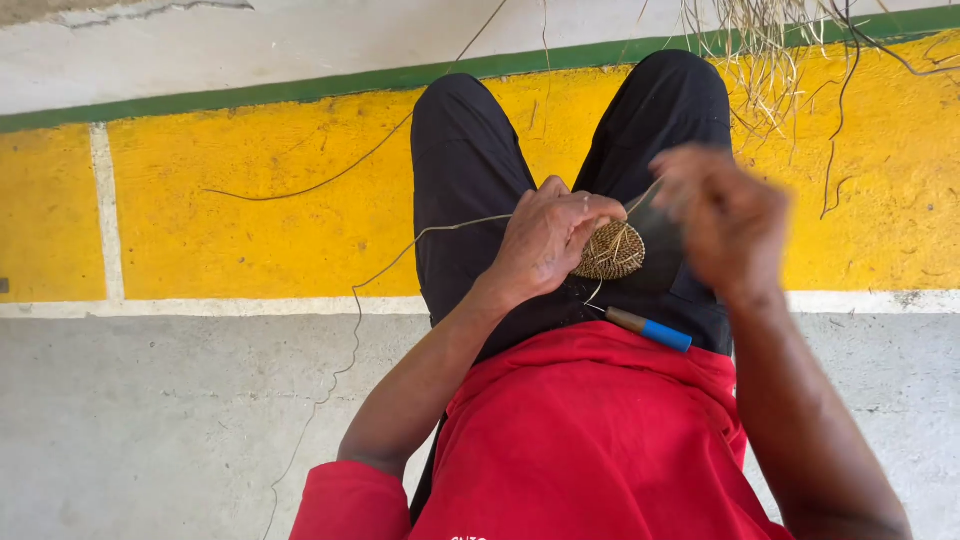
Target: Weaving natural fibers into a circular pattern using a needle and a craft knife.
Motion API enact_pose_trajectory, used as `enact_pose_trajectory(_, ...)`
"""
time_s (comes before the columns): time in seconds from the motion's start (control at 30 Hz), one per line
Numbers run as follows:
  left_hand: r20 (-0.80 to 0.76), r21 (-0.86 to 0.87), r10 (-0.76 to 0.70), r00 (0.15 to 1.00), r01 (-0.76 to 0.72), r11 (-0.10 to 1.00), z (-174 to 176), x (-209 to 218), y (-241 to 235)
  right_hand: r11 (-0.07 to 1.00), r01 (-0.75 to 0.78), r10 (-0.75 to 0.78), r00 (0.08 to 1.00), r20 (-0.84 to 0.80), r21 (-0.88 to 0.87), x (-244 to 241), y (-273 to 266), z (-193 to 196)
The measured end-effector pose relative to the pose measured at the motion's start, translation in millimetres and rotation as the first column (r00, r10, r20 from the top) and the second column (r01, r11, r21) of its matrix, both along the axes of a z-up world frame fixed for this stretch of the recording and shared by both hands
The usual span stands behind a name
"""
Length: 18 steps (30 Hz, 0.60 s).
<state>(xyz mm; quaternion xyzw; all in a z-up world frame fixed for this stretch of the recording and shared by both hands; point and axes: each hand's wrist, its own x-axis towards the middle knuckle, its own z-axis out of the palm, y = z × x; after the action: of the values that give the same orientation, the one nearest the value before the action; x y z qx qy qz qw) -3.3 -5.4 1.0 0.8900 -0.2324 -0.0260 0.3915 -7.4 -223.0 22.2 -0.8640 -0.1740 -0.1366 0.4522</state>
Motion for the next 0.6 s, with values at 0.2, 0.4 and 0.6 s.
enact_pose_trajectory(0.2,-0.05,0.004,0.0,0.999,0.001,1.0,-7,9,0,0.78,0.058,0.06,0.984,-0.167,0.623,24,-2,64)
enact_pose_trajectory(0.4,-0.066,-0.044,0.024,0.998,-0.027,0.999,-9,12,4,0.734,-0.008,0.253,0.931,-0.263,0.679,-13,16,4)
enact_pose_trajectory(0.6,-0.066,-0.041,-0.014,0.998,0.012,0.999,-12,15,3,0.985,0.058,-0.027,0.983,-0.184,0.16,-38,19,-14)
